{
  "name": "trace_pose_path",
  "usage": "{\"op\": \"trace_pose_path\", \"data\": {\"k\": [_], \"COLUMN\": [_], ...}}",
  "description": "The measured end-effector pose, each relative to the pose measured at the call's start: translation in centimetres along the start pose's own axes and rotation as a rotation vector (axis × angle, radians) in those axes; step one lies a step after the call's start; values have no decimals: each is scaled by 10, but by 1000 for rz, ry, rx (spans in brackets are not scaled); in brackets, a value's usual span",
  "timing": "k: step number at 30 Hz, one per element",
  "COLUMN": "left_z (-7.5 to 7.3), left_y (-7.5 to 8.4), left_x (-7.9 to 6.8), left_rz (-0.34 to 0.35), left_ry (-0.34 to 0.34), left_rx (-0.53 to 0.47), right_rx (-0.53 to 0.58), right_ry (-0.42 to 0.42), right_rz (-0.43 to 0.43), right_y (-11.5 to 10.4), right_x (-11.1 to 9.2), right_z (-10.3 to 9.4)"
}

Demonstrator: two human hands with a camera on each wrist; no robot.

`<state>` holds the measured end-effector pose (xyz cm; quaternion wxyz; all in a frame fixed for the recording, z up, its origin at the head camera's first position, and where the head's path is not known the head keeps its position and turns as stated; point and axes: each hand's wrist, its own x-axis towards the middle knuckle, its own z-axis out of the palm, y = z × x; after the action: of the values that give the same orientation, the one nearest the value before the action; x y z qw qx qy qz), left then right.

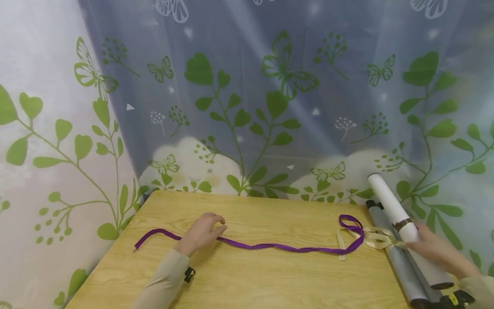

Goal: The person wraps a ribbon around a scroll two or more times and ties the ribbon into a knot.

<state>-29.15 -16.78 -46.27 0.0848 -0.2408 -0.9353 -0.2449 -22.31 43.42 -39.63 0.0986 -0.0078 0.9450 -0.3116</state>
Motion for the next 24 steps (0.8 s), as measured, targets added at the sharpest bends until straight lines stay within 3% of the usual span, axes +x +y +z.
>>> {"op": "trace_pose_path", "data": {"k": [3, 8, 12, 15, 24], "left_z": [0, 1, 2, 3, 3], "left_y": [1, 0, 1, 2, 6], "left_x": [1, 4, 6, 8, 15], "left_rz": [0, 13, 26, 17, 12], "left_ry": [-3, -18, -37, -50, -84], "left_rx": [-9, -10, -20, -27, -30], "right_rx": [23, 18, 48, 142, 433], "right_ry": [-28, 40, 17, -55, -155], "right_rz": [-5, -66, -48, -12, 29], "right_y": [-9, -21, -32, -41, -71], "right_x": [2, 3, 4, 6, 15], "right_z": [4, 15, 24, 29, 55]}}
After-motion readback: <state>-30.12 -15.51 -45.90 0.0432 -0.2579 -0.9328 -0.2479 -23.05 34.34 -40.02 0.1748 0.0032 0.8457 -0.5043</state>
